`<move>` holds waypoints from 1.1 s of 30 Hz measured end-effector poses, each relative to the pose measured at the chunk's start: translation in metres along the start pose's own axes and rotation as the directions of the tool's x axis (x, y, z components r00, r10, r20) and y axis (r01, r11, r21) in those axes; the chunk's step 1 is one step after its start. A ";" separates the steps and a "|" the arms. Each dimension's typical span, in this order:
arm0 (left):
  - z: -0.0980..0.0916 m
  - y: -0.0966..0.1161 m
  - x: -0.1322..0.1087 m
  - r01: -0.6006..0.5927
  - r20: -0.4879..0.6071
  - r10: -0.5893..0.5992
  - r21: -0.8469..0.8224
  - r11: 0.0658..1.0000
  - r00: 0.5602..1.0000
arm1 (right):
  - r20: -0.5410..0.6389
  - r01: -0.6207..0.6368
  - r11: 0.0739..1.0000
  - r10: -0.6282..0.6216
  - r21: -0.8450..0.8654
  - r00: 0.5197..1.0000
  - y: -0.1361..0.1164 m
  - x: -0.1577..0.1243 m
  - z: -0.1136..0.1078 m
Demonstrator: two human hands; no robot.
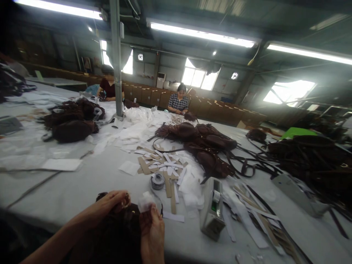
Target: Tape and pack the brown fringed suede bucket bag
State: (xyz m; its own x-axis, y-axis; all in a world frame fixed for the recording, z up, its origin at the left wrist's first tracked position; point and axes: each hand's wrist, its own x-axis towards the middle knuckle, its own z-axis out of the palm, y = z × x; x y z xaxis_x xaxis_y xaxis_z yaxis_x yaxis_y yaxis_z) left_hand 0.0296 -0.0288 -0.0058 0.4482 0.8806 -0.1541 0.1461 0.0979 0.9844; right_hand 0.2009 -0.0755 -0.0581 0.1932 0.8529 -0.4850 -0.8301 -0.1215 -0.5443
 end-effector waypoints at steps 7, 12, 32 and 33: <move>0.006 -0.001 0.002 0.035 0.113 -0.014 -0.187 0.982 0.993 | 0.035 -0.011 0.997 0.009 0.072 0.999 -0.003 -0.005 0.004; 0.011 -0.004 0.003 0.016 0.071 0.002 -0.265 0.964 0.998 | 0.070 -0.046 0.993 0.038 0.107 0.997 -0.004 -0.010 0.012; 0.021 -0.010 0.009 -0.155 -0.089 0.183 0.255 0.954 0.979 | 0.190 0.149 0.988 -0.139 -0.040 0.972 0.004 -0.016 0.031; 0.021 -0.009 0.009 -0.161 -0.087 0.192 0.276 0.948 0.978 | 0.204 0.169 0.984 -0.155 -0.055 0.967 0.005 -0.016 0.031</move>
State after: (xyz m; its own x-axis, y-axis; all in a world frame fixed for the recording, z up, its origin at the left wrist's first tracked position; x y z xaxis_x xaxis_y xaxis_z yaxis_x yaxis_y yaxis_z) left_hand 0.0508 -0.0317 -0.0178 0.3894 0.9200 0.0455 0.3097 -0.1772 0.9342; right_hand 0.1771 -0.0736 -0.0320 0.2087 0.9468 -0.2450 -0.7550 -0.0032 -0.6557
